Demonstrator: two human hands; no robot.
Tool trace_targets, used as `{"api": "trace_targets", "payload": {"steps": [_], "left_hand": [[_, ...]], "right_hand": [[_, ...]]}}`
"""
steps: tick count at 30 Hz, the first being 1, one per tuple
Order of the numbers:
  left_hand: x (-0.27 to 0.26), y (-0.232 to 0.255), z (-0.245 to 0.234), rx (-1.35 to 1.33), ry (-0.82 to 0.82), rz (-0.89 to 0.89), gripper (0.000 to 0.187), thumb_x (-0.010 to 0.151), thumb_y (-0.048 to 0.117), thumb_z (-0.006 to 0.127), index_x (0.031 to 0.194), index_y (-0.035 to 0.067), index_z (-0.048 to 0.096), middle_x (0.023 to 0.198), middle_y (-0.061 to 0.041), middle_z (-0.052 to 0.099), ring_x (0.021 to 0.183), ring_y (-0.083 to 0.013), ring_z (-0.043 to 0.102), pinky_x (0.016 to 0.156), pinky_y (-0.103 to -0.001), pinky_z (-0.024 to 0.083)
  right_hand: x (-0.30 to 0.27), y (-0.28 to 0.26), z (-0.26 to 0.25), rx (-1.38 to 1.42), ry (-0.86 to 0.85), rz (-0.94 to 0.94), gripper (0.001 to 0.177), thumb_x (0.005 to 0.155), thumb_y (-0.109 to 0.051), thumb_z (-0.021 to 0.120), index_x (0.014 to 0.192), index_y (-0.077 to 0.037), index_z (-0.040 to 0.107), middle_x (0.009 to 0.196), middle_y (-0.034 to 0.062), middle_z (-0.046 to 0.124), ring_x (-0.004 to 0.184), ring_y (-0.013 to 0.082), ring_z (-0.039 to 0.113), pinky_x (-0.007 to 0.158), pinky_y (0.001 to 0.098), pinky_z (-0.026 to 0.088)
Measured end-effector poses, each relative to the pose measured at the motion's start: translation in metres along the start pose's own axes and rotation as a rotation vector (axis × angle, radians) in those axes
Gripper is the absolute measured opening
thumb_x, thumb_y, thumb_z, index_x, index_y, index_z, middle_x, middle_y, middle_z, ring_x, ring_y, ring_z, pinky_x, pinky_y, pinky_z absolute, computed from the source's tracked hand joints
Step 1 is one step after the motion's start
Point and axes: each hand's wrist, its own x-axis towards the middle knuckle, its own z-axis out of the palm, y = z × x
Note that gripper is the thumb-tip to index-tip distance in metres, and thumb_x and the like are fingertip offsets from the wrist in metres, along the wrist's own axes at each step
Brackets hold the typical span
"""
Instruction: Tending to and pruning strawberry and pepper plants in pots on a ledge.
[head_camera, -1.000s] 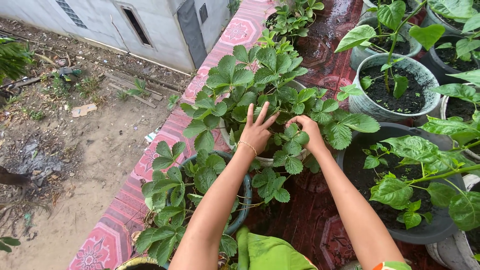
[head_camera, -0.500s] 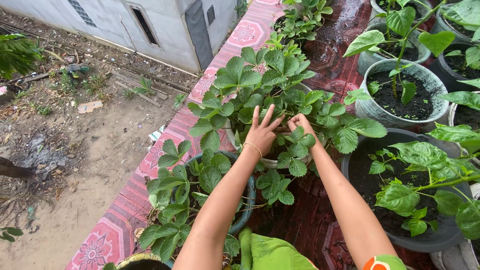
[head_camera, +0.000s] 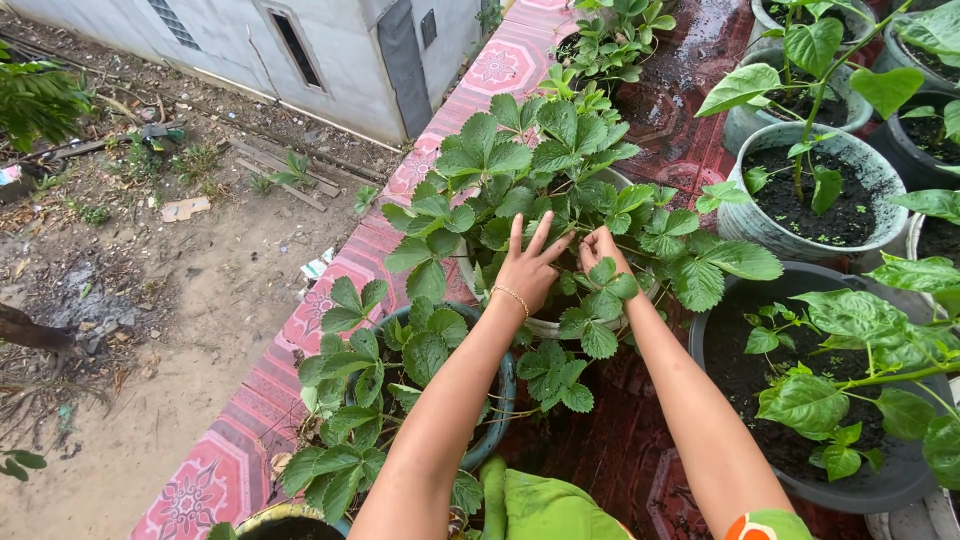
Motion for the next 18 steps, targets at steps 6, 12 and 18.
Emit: {"api": "trace_targets", "payload": {"steps": [6,12,18], "left_hand": [[0.001,0.001,0.014,-0.019,0.105,-0.006,0.009,0.078,0.024,0.071,0.080,0.023,0.080,0.168,0.007,0.030,0.158,-0.0347,0.002,0.119,-0.073,-0.004],[-0.006,-0.008,-0.054,-0.560,0.167,-0.121,0.021,0.076,0.030,0.072,0.092,0.017,0.077,0.140,-0.002,0.059,0.144,-0.0335,0.038,0.118,-0.072,0.005],[0.026,-0.017,-0.056,-1.357,0.231,-0.233,0.037,0.087,0.038,0.072,0.115,0.014,0.073,0.104,0.001,0.079,0.095,-0.0156,0.076,0.104,-0.042,0.043]], "right_hand": [[-0.027,-0.090,-0.044,-0.487,-0.121,-0.070,0.018,0.100,-0.006,0.057,0.110,0.000,0.043,0.086,0.0158,0.065,0.076,0.0262,0.063,0.073,0.0366,0.053],[-0.034,-0.148,-0.063,0.380,-0.038,0.148,0.015,0.104,-0.015,0.058,0.109,-0.003,0.052,0.099,0.0081,0.069,0.086,0.0146,0.069,0.071,0.0309,0.055],[-0.059,-0.225,-0.074,0.518,0.013,0.095,0.011,0.105,-0.017,0.062,0.110,-0.008,0.061,0.105,-0.0015,0.070,0.094,0.0050,0.066,0.079,0.0254,0.056]]}}
